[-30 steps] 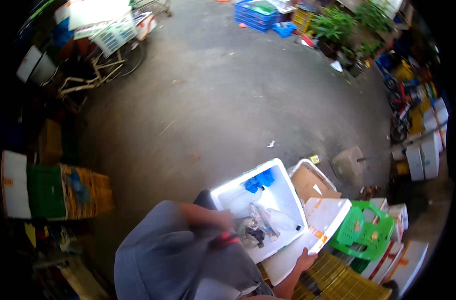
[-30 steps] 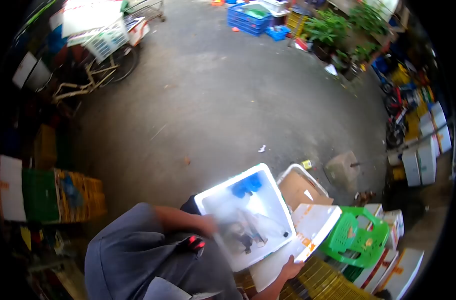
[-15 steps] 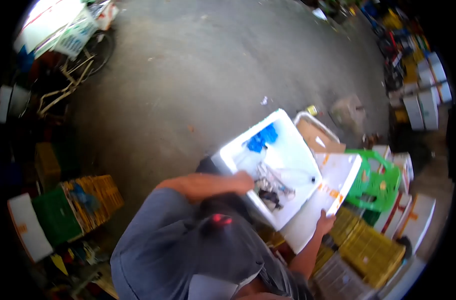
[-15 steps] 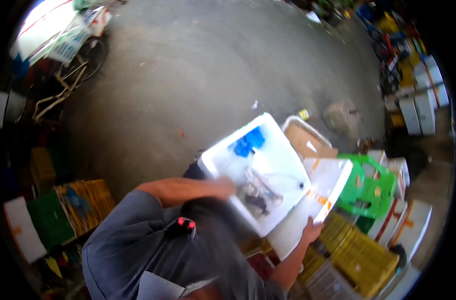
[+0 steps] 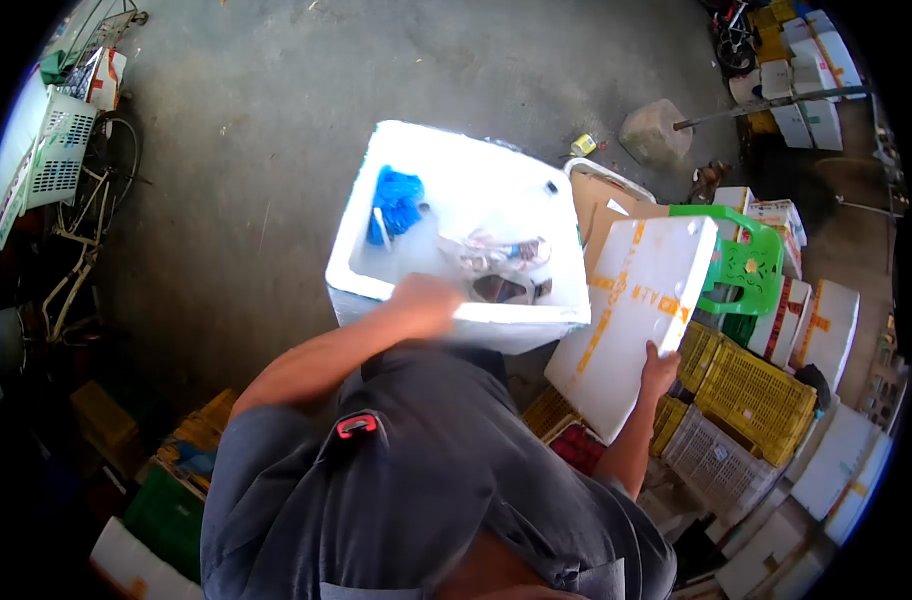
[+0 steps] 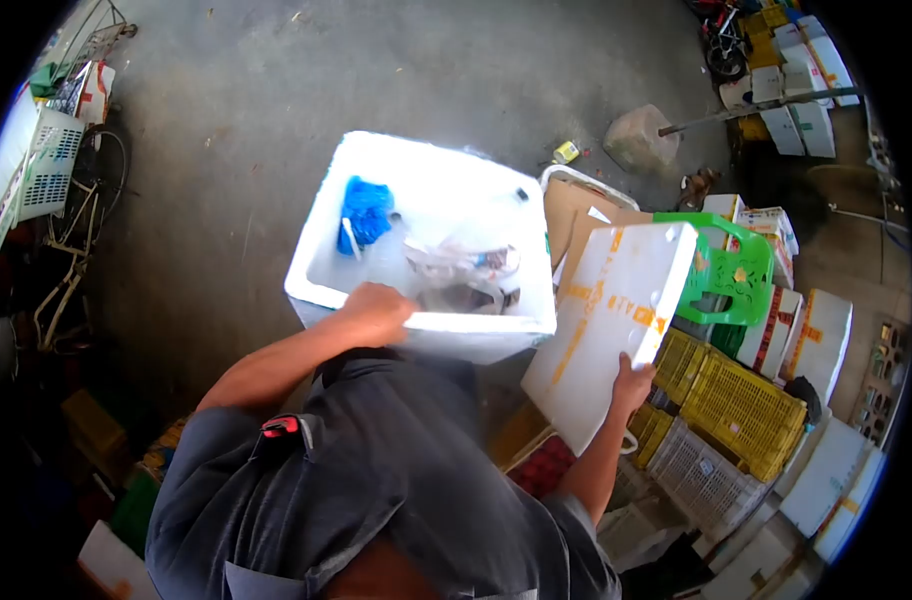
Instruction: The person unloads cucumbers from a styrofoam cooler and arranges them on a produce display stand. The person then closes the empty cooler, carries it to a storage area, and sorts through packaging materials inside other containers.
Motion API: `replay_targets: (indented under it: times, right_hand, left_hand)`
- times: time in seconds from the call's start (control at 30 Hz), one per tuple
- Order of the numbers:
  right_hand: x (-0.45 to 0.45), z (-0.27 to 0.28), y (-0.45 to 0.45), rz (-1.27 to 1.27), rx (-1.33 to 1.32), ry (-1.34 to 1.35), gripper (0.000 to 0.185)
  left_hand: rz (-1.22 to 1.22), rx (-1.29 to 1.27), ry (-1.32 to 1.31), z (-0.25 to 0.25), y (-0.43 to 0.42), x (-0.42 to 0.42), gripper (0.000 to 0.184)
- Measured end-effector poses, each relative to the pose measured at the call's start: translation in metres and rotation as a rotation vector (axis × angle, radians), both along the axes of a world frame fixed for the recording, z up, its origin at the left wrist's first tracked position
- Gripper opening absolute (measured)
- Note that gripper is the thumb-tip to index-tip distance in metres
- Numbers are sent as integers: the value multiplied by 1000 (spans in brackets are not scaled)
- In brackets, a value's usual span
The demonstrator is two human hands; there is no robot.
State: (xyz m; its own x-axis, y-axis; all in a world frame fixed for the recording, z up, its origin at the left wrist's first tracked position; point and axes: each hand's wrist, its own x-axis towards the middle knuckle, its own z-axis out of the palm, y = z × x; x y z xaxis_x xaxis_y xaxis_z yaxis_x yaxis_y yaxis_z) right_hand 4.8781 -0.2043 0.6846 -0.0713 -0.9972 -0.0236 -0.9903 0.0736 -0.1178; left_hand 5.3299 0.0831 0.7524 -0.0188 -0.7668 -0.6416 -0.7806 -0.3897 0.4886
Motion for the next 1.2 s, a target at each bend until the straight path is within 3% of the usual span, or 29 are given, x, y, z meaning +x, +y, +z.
replay_targets:
  times: [0.17, 0.33, 0.53, 0.63, 0.73, 0.87, 0.97, 1.1, 1.2]
  right_hand:
    - [97, 45, 2, 31, 28, -53, 67]
    - [176, 36, -38, 183, -7, -232, 65]
    - [291, -2, -103, 272, 169, -360, 68]
    - [355, -57, -149, 341, 181, -318, 69]
    - [436, -76, -187, 348, 244, -232, 62]
    - [569, -49, -236, 458, 308, -137, 65]
    - [670, -26, -277, 494, 373, -192, 69]
    - [792, -37, -317, 549, 284, -446, 62]
    - [877, -42, -341, 542, 262, -627, 54]
  left_hand:
    - [230, -30, -27, 22, 65, 55, 29]
    - [508, -63, -147, 6, 84, 94, 33]
    - [852, 17, -165, -4, 86, 189, 38]
    - [962, 70, -243, -9, 83, 239, 42]
    - [1073, 77, -313, -9, 74, 289, 44]
    - [1360, -45, -316, 19, 60, 362, 39]
    - [1633, -240, -205, 17, 64, 400, 32]
    - [1806, -247, -220, 20, 42, 458, 29]
    - [1805, -207, -265, 22, 11, 509, 31]
